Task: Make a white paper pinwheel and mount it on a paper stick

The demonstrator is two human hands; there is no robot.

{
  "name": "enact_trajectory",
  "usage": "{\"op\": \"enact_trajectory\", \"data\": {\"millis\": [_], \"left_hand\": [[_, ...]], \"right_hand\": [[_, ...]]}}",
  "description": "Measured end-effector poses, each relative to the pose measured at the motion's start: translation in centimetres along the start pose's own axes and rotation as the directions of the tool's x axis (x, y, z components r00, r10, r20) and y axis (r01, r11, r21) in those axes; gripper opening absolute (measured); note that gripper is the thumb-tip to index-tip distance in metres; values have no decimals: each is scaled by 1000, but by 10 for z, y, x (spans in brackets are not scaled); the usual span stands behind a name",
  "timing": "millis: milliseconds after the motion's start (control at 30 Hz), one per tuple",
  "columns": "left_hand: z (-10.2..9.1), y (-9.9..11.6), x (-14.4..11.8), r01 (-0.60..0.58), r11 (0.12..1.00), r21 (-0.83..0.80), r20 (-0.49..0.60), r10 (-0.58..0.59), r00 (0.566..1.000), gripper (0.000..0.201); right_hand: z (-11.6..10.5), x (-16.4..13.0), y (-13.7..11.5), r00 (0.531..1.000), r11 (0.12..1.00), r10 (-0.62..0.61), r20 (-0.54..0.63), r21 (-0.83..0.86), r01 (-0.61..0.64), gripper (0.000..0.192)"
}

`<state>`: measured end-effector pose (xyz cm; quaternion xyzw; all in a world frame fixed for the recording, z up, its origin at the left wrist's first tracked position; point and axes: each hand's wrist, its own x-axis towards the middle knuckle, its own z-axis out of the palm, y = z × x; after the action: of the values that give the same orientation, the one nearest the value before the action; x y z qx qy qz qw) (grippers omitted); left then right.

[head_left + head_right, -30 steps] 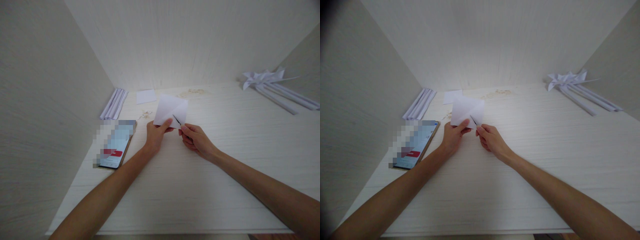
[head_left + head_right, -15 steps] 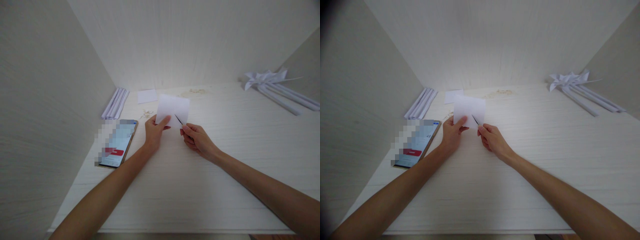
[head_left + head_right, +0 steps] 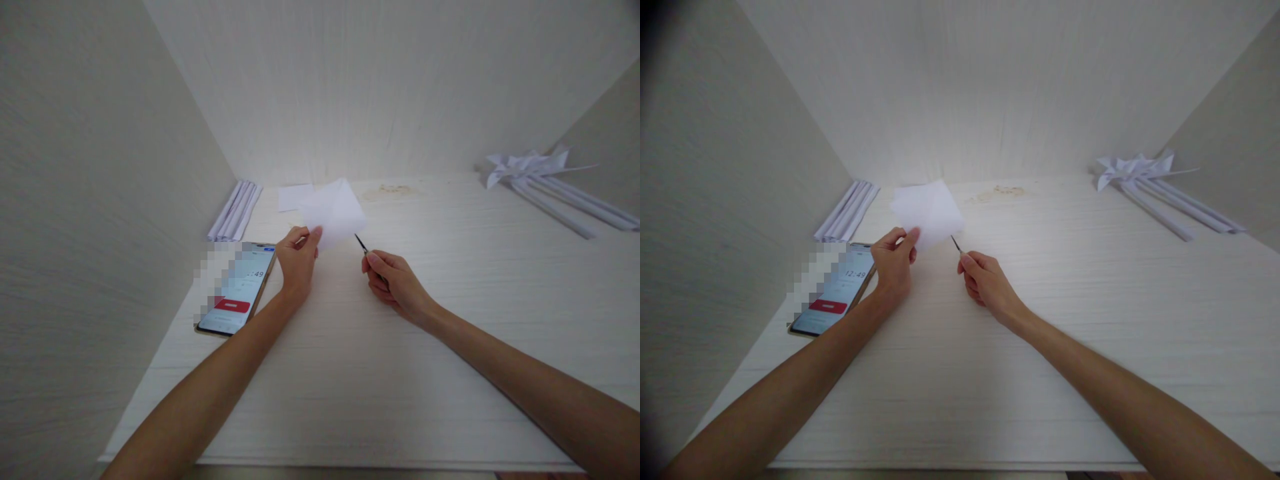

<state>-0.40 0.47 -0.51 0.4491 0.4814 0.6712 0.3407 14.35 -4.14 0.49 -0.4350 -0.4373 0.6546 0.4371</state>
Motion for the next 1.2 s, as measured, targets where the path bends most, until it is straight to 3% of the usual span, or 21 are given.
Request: {"op": "enact_trajectory", "data": {"millis": [233,467,833,1200], "left_hand": [[6,3,-6,188,969,-161,39,-184,982,24],[9,8,-16,204,974,-99,108,-193,975,28],[13,6,-18,261,944,-202,67,-253,965,28],[15,7,-25,316,926,-209,155,-288,945,27]], "right_hand": [[1,1,0,1000,1000,-9,11,-13,9,26],[1,1,0,996,998,-14,85,-61,19,27],[0,0,0,994,997,-11,109,-80,20,26],[1,1,1,994,996,-2,108,-90,12,24]]}}
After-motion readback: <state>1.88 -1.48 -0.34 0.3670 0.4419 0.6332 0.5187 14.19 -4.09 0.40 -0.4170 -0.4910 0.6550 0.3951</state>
